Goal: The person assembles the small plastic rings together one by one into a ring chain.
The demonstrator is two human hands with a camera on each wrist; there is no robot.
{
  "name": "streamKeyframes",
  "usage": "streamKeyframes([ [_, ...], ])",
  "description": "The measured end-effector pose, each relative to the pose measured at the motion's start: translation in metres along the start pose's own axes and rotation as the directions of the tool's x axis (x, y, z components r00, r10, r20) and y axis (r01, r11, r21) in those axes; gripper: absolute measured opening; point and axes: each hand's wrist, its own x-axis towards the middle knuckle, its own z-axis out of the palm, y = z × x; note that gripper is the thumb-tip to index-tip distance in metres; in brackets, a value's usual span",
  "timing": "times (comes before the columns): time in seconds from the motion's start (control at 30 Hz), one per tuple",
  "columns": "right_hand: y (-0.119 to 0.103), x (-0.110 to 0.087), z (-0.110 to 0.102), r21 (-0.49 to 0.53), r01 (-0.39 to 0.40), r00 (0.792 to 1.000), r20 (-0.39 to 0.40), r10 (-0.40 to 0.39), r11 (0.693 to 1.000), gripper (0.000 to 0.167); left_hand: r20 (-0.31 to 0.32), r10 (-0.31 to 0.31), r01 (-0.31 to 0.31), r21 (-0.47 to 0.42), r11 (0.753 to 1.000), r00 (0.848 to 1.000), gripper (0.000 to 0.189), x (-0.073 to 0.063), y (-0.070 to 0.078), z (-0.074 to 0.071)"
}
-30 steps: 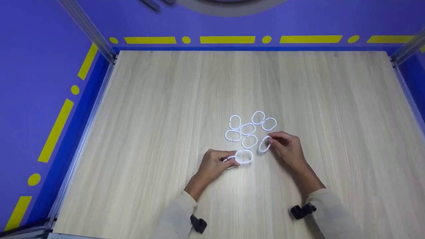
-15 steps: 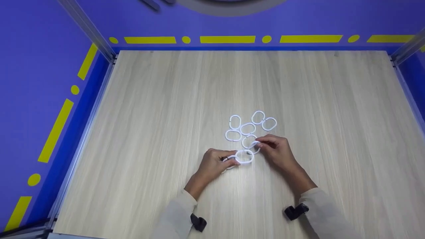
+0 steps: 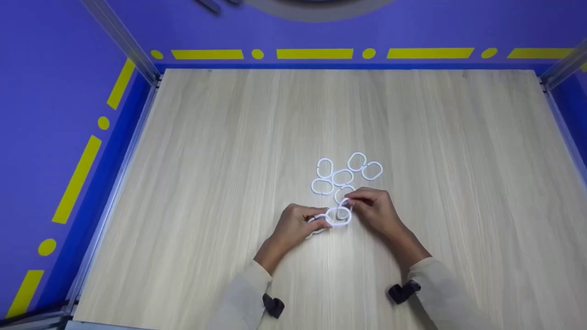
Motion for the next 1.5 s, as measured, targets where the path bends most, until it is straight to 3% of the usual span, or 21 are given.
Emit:
streamKeyframes([
  [0.53, 0.001, 0.002, 0.005, 0.100, -0.054, 0.999, -0.004, 0.055, 0.994, 0.011, 0.069, -0.045, 0.046, -0.013, 0.999, 0.997, 0.034, 0.002, 0.001, -0.004],
  [1.07, 0.000, 0.002, 0.007, 0.108, -0.076, 0.997, -0.004, 0.077, 0.991, 0.011, 0.114, -0.071, 0.076, -0.042, 0.996, 0.991, 0.034, 0.006, 0.000, -0.006],
  [1.37, 0.002, 0.001, 0.011, 0.137, -0.019, 0.999, -0.035, 0.024, 0.990, 0.010, 0.150, -0.089, 0.092, -0.013, 0.996, 0.985, 0.035, 0.007, 0.002, -0.009],
  [1.5, 0.004, 0.000, 0.011, 0.128, 0.040, 0.998, -0.044, -0.035, 0.991, 0.011, 0.164, -0.102, 0.105, -0.009, 0.994, 0.981, 0.035, 0.007, 0.002, -0.009],
])
